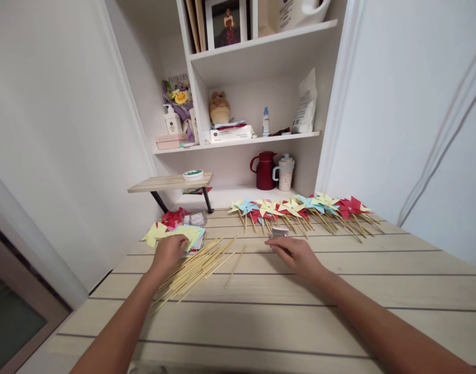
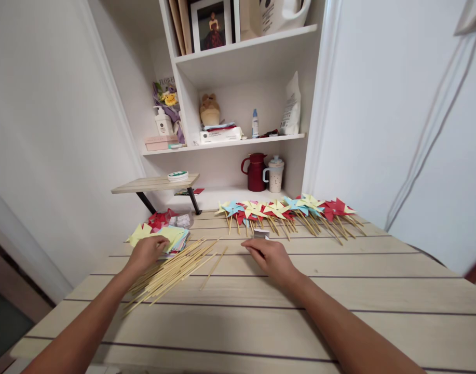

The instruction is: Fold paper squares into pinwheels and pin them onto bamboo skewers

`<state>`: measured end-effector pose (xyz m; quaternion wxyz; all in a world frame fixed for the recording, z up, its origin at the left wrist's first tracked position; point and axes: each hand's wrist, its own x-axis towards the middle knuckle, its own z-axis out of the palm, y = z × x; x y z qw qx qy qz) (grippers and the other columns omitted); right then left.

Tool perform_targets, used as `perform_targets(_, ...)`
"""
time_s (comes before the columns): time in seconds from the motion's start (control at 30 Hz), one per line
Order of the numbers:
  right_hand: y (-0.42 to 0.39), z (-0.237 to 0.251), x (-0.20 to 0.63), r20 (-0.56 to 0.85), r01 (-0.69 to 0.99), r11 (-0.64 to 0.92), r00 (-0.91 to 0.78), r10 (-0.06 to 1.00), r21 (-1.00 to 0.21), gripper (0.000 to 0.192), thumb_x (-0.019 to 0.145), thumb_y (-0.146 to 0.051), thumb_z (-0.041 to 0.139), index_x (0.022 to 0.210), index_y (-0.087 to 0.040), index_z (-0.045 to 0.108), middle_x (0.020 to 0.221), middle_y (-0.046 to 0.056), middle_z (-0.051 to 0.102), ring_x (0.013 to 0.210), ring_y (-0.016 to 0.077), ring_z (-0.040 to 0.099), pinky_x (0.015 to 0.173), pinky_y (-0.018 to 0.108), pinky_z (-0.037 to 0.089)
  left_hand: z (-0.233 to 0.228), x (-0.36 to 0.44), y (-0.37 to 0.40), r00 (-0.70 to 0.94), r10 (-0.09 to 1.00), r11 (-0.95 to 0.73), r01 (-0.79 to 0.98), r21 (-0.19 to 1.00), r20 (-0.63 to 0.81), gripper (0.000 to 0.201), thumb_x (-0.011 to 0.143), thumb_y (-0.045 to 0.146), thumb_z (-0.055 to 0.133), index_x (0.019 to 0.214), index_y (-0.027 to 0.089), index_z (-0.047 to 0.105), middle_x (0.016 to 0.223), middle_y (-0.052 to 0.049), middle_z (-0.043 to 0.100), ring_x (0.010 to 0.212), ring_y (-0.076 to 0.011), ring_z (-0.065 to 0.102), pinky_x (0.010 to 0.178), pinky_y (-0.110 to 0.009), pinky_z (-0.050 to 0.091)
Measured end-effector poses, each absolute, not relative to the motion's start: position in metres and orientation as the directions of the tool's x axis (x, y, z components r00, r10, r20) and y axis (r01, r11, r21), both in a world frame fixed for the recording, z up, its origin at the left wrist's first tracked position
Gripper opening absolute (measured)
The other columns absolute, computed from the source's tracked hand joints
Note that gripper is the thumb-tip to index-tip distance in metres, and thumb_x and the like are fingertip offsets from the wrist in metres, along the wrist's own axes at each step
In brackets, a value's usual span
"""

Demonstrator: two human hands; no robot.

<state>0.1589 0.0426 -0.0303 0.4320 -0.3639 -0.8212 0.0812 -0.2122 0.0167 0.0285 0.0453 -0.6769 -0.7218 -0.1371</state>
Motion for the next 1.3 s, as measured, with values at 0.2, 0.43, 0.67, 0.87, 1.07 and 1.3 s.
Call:
perform_targets(0.2, 0.039, -0.026, 0.152, 0.595, 0.479, 0.685, -0.352, 0.722, -0.549, 0.026, 0.093, -0.029, 0.049, 0.107, -0.025, 0.071, 0.100, 0.006, 0.074, 0.088, 0.0208, 0.069, 0.082, 0.035, 0.052, 0.045, -0.199, 0.009, -0.119, 0.813, 0.016, 0.983, 0.181, 0.571, 0.035, 0.093, 0.030, 0.040, 0.097, 0.019, 0.073, 0.109, -0.012, 0.074, 0.107, -0.0284, 0.061, 0.103, -0.043, 0.030)
perform_targets(0.43, 0.031, -0.015, 0.136, 0.394, 0.038, 0.429, -0.332, 0.857, -0.903, 0.090, 0.075, -0.035, 0.076, 0.150, -0.034, 0.026, 0.136, 0.012, 0.049, 0.106, 0.0234, 0.059, 0.088, 0.042, 0.050, 0.061, -0.110, -0.005, -0.289, 0.806, -0.363, 0.449, 0.817, 0.517, 0.026, 0.079, 0.042, 0.066, 0.087, 0.020, 0.075, 0.090, -0.007, 0.077, 0.088, -0.0247, 0.068, 0.085, -0.036, 0.047)
perform_targets(0.67, 0.023, 0.001, 0.138, 0.284, -0.411, 0.134, -0.331, 0.900, -0.902, 0.097, 0.063, -0.032, 0.087, 0.144, -0.033, 0.034, 0.120, 0.008, 0.065, 0.105, 0.0241, 0.064, 0.091, 0.040, 0.049, 0.024, -0.031, 0.002, -0.146, 0.988, -0.102, -0.352, 0.931, 0.053, 0.036, 0.064, 0.039, 0.082, 0.086, 0.012, 0.073, 0.083, -0.009, 0.076, 0.072, -0.0190, 0.068, 0.073, -0.030, 0.053)
perform_targets(0.87, 0.024, 0.004, 0.140, 0.087, -0.453, 0.005, -0.160, 0.983, -0.892, 0.055, 0.054, -0.034, 0.090, 0.100, -0.018, 0.065, 0.079, 0.004, 0.074, 0.063, 0.0176, 0.067, 0.063, 0.030, 0.051, -0.013, -0.026, 0.021, -0.126, 0.991, -0.031, -0.507, 0.861, -0.039, 0.028, 0.067, 0.031, 0.083, 0.085, 0.013, 0.072, 0.087, -0.010, 0.076, 0.073, -0.0156, 0.069, 0.069, -0.025, 0.053)
perform_targets(1.07, 0.028, 0.003, 0.142, 0.030, -0.452, -0.012, -0.087, 0.996, -0.892, 0.038, 0.055, -0.039, 0.088, 0.071, -0.015, 0.064, 0.067, 0.002, 0.071, 0.056, 0.0130, 0.060, 0.056, 0.025, 0.044, -0.021, -0.030, 0.025, -0.068, 0.997, -0.061, -0.444, 0.894, 0.035, 0.044, 0.078, 0.052, 0.070, 0.098, 0.012, 0.071, 0.104, -0.015, 0.074, 0.091, -0.0222, 0.070, 0.077, -0.029, 0.053)
perform_targets(1.3, 0.034, -0.001, 0.148, 0.074, -0.466, 0.042, -0.049, 0.996, -0.884, 0.033, 0.058, -0.036, 0.087, 0.075, -0.017, 0.066, 0.069, 0.001, 0.071, 0.059, 0.0150, 0.061, 0.059, 0.027, 0.045, -0.025, -0.021, 0.017, 0.048, 0.998, -0.024, -0.342, 0.939, 0.044, 0.057, 0.081, 0.063, 0.059, 0.104, 0.013, 0.071, 0.106, -0.015, 0.074, 0.088, -0.0224, 0.069, 0.075, -0.030, 0.049)
